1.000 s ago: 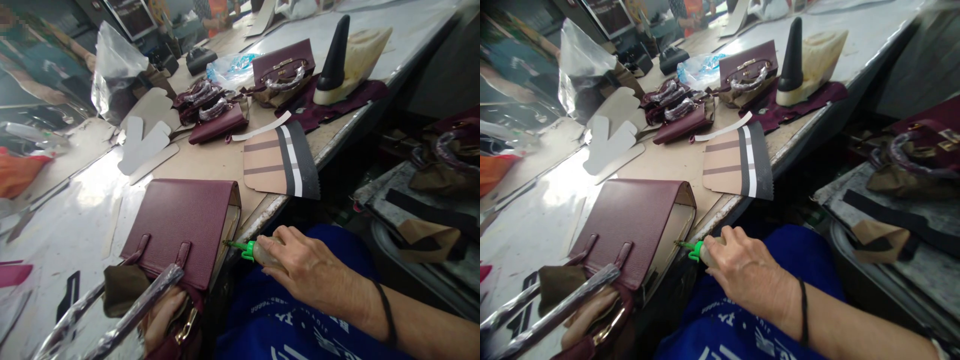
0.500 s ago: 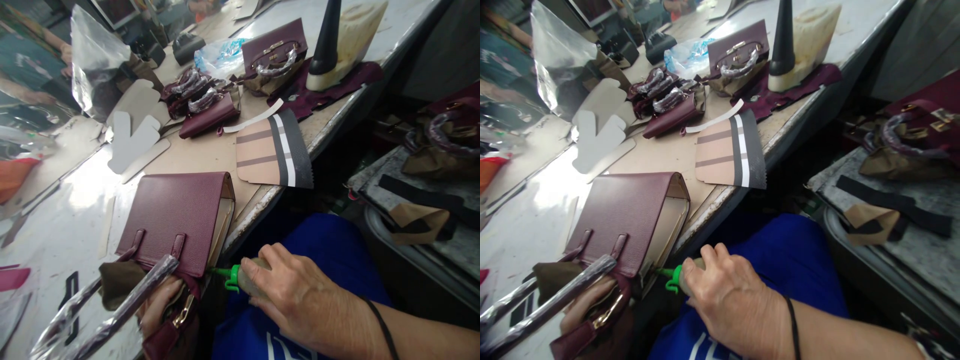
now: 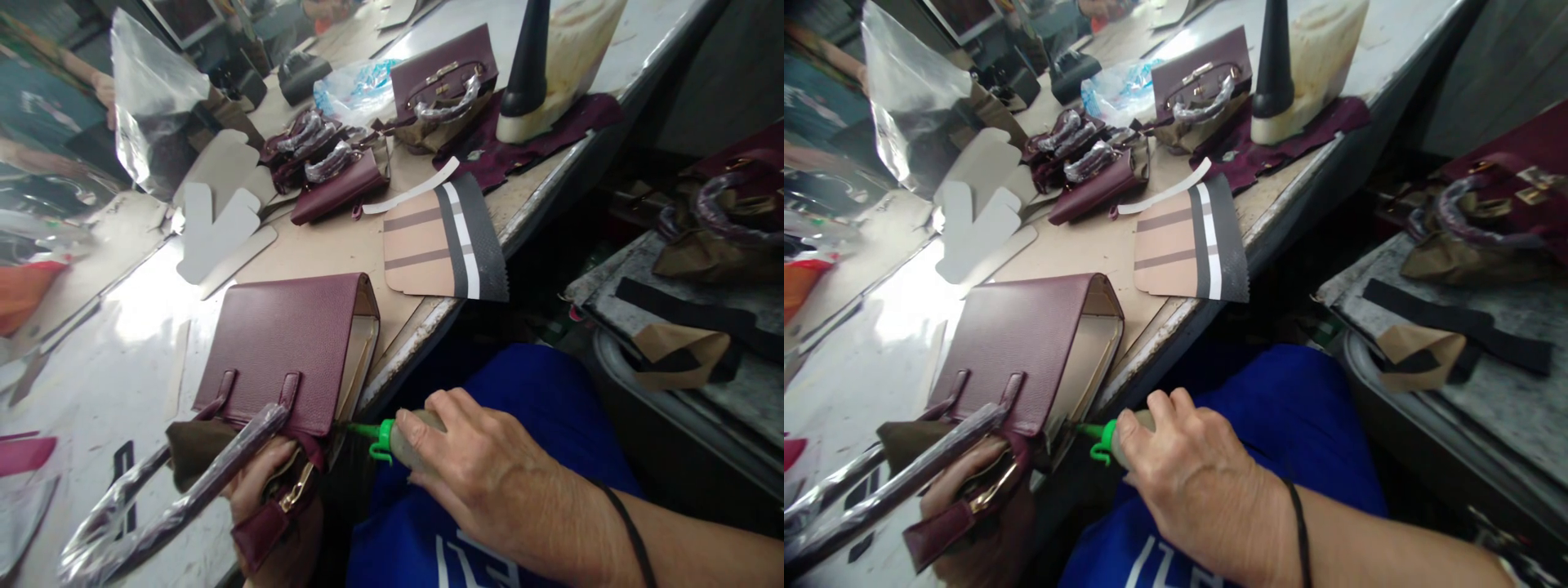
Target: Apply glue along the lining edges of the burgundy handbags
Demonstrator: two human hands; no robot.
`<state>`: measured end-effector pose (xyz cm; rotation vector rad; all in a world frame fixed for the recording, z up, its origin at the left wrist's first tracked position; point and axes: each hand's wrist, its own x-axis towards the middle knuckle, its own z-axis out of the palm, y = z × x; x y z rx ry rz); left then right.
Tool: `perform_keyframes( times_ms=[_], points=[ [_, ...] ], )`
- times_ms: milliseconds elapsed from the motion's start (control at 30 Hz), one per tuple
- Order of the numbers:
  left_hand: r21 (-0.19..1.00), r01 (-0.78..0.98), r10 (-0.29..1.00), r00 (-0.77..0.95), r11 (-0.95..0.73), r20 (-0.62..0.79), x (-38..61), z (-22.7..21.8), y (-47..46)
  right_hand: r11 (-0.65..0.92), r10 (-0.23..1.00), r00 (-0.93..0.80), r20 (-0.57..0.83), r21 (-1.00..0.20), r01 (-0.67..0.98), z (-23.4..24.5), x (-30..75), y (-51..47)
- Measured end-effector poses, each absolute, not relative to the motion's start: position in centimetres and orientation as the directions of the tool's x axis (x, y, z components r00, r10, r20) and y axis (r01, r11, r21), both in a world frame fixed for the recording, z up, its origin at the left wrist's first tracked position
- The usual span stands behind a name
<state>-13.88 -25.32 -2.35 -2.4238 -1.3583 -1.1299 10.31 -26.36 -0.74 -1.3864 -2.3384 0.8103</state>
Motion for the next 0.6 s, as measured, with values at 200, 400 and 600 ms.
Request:
perform_keyframes(
  times_ms=[200, 400, 600],
  points=[
    [0.234, 0.777, 0.69, 0.323, -0.584, 0.648, -13.4, -2.0, -25.1, 0.387, 0.823, -0.564, -0.059, -0.669, 0.634, -0.4, 9.7, -27.2],
    [0.184, 0.804, 0.702, 0.353, -0.566, 0.618, -14.0, -2.1, -25.1, 0.253, 0.826, -0.545, -0.141, -0.772, 0.583, 0.0, 10.2, -26.8],
    [0.198, 0.824, 0.729, 0.325, -0.531, 0.603, -14.6, -2.4, -25.2, 0.135, 0.829, -0.523, -0.196, -0.838, 0.529, 0.3, 10.5, -26.5]
  ],
)
